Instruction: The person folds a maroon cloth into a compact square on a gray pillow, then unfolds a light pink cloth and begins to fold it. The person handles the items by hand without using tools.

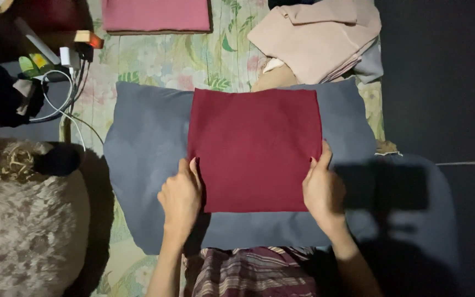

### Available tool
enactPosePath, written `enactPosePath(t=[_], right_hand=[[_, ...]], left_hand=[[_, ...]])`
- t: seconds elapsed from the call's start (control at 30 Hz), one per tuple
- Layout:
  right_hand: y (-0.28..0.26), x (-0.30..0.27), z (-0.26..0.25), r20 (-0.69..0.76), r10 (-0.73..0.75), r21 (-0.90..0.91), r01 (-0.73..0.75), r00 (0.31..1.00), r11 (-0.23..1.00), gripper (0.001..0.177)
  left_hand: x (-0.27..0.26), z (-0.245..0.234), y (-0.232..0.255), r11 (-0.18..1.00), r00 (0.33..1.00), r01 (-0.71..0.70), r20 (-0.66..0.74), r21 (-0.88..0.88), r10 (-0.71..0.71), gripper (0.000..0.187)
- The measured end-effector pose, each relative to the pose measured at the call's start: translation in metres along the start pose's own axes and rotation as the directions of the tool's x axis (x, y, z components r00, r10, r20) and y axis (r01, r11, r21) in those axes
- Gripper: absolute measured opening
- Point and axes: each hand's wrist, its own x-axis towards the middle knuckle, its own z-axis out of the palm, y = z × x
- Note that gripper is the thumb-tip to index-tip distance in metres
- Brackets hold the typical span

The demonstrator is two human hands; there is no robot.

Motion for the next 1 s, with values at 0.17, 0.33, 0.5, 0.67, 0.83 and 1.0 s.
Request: enactPosePath(t=[0.17,0.33,0.5,0.67,0.83,1.0], right_hand=[[0.0,-0.001,0.008,-0.428,-0.217,-0.171,0.158,0.877,0.973,0.052],[-0.019,0.007,0.06,-0.526,-0.689,-0.199,0.716,0.498,0.669,0.048],[-0.011,0.024,0.108,-0.302,-0.785,-0.162,0.782,0.541,0.602,0.063],[0.004,0.022,0.084,-0.222,-0.668,-0.29,0.606,0.71,0.741,0.07],[0.035,0.03,0.062,-0.234,-0.533,-0.252,0.479,0.813,0.841,0.07],[0.04,0.029,0.032,-0.275,-0.439,-0.271,0.37,0.855,0.889,0.064]], left_hand=[[0.008,0.021,-0.013,0.905,0.738,-0.203,-0.549,0.374,0.392,0.026],[-0.004,0.031,0.042,0.61,0.507,-0.778,-0.419,0.154,0.753,0.035],[0.007,0.058,0.037,0.555,0.558,-0.82,-0.016,0.142,0.829,0.048],[0.008,0.051,0.028,0.647,0.653,-0.731,-0.054,0.217,0.755,0.061],[0.02,0.035,0.01,0.746,0.747,-0.622,-0.106,0.237,0.656,0.068],[0.034,0.019,0.001,0.854,0.854,-0.435,-0.168,0.287,0.492,0.068]])
